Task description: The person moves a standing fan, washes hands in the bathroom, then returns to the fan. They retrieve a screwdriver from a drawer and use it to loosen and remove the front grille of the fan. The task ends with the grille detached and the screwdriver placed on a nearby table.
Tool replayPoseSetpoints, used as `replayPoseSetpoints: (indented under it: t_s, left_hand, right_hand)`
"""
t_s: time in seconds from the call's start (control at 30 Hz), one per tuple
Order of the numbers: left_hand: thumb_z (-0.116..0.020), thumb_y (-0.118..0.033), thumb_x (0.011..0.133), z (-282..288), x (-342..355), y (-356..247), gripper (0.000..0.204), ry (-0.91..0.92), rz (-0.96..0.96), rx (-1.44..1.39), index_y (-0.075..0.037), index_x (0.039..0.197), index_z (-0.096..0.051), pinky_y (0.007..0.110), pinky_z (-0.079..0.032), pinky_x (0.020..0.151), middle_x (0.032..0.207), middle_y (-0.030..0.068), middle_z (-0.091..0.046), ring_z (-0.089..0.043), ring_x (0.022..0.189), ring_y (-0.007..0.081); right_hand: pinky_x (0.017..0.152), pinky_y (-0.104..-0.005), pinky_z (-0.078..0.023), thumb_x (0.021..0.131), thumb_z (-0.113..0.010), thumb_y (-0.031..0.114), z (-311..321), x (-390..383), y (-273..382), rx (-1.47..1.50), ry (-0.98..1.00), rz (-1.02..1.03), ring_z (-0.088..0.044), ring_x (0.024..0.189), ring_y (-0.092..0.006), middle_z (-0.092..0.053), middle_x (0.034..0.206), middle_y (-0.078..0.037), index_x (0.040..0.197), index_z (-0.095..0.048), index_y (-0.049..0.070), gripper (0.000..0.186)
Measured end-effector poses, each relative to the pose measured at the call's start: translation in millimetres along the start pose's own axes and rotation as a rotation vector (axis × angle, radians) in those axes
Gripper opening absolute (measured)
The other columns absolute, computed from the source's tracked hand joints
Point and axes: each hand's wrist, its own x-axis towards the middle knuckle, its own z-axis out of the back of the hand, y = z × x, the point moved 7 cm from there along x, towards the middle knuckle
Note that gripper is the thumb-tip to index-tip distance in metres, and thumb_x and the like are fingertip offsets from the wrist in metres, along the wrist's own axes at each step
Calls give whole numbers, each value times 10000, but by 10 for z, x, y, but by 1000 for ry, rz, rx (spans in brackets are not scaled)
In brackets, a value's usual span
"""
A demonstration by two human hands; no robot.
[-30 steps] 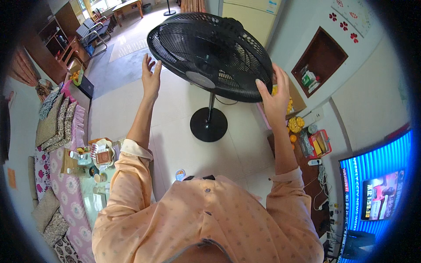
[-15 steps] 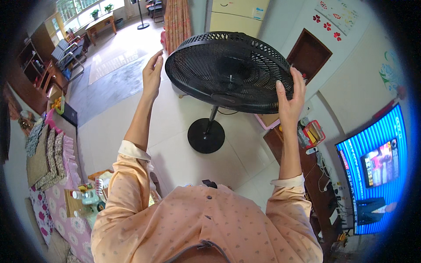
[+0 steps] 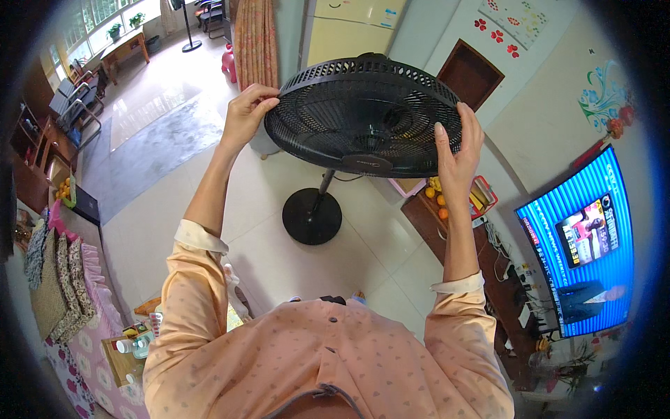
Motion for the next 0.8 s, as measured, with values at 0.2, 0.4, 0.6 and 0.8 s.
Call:
replayPoseSetpoints:
  t_s: [0.2,0.4,0.6,0.8]
  left_hand:
    - [-619,-143,850,-15,41,-224,150,86,-308,236,-14,928,-615,375,-480,696,863,127,-618,-600,770,311]
    - [-600,-154,841,-66,87,-268,168,174,-321,369,-3,914,-596,415,-489,711,850,157,-615,-605,784,344]
    - [-599,-147,852,-74,112,-277,177,219,-365,380,9,933,-576,391,-496,681,824,166,-610,-616,745,332]
    - [-579,-165,871,-85,101,-216,192,235,-349,385,13,940,-562,419,-485,741,876,173,-612,-601,826,356]
  right_hand:
    - [1049,-385,-304,883,-621,230,-46,-6,237,-83,-29,67,-422,1231,-294,-474,1321,-139,1271,-510,45,444]
    - [1031,-401,-315,863,-629,188,-149,-19,470,-124,-6,165,-427,1215,-305,-470,1320,-140,1240,-551,61,405]
    - [1027,-409,-316,846,-640,162,-174,-44,532,-174,-5,237,-427,1215,-311,-468,1316,-150,1227,-578,101,391]
    - [1027,-406,-317,843,-641,157,-178,-38,510,-186,12,232,-429,1214,-311,-470,1315,-144,1233,-576,105,399]
